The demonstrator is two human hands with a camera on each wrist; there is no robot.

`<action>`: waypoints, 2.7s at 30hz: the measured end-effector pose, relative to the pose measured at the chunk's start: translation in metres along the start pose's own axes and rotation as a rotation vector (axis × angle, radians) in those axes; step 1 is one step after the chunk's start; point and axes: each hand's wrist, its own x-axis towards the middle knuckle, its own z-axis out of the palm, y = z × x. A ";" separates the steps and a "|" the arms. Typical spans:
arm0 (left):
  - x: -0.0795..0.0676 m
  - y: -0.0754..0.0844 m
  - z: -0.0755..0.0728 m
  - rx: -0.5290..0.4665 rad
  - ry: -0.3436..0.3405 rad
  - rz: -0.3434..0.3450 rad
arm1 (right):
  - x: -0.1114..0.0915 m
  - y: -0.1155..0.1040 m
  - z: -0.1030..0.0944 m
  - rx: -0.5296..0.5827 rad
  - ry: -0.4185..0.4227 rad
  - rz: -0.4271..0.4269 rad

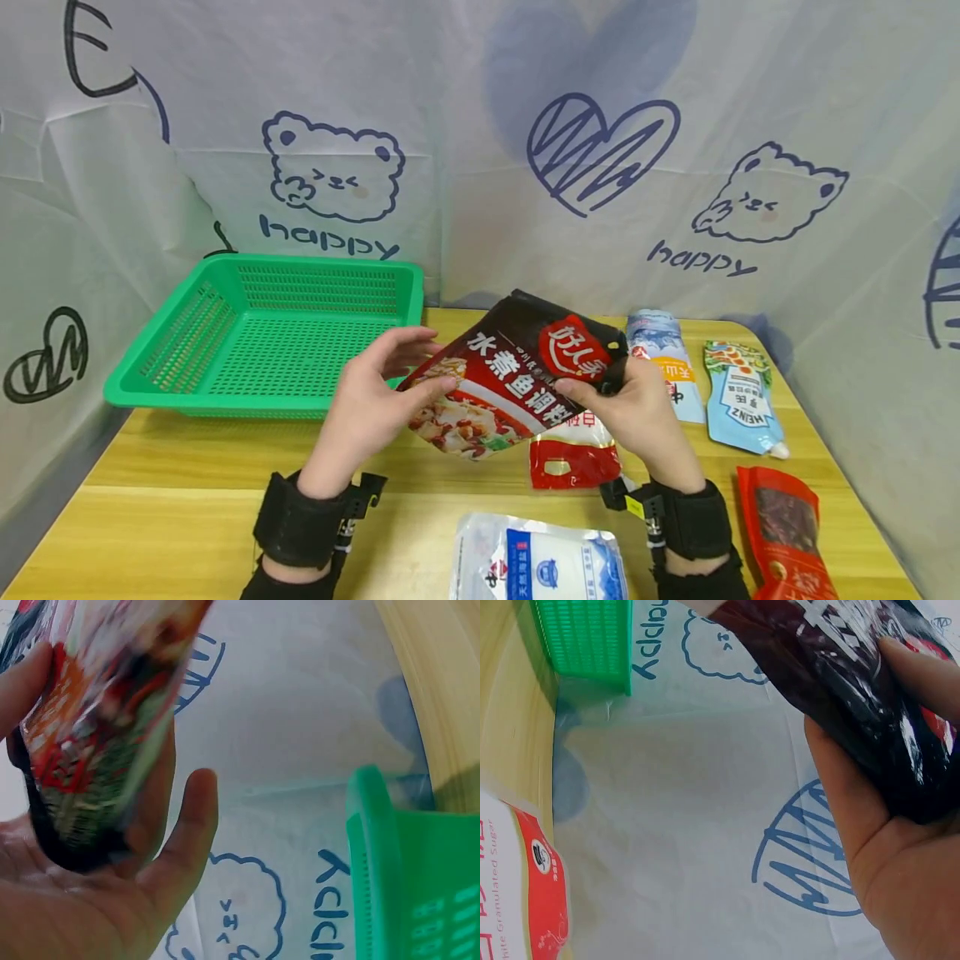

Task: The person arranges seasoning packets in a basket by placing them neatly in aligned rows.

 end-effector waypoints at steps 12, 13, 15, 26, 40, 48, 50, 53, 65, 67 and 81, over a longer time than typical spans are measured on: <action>-0.002 0.002 0.016 0.051 -0.113 0.028 | -0.001 -0.001 0.008 0.017 -0.100 0.034; -0.002 0.002 0.017 0.051 -0.109 0.030 | -0.001 -0.001 0.008 0.019 -0.102 0.041; -0.003 0.002 0.017 0.051 -0.102 0.029 | -0.001 -0.001 0.009 0.022 -0.107 0.059; -0.003 0.003 0.020 0.040 -0.026 0.000 | 0.002 -0.003 0.013 0.044 -0.088 0.090; 0.000 0.001 0.025 -0.182 0.213 0.007 | 0.008 -0.002 0.032 0.237 0.029 0.098; 0.001 -0.003 0.028 -0.379 0.251 -0.002 | 0.007 0.000 0.045 0.255 -0.017 0.084; 0.001 -0.004 0.029 -0.410 0.246 -0.002 | 0.008 0.000 0.047 0.260 -0.013 0.082; 0.001 -0.005 0.031 -0.438 0.235 -0.017 | 0.009 0.001 0.048 0.251 0.004 0.081; 0.004 -0.001 0.021 -0.370 0.121 -0.099 | 0.008 0.003 0.037 0.218 0.013 0.108; 0.004 0.000 0.017 -0.383 0.117 -0.097 | 0.008 0.004 0.035 0.212 -0.002 0.106; -0.001 0.006 0.005 -0.398 -0.109 -0.178 | 0.008 0.004 0.025 0.136 -0.190 0.117</action>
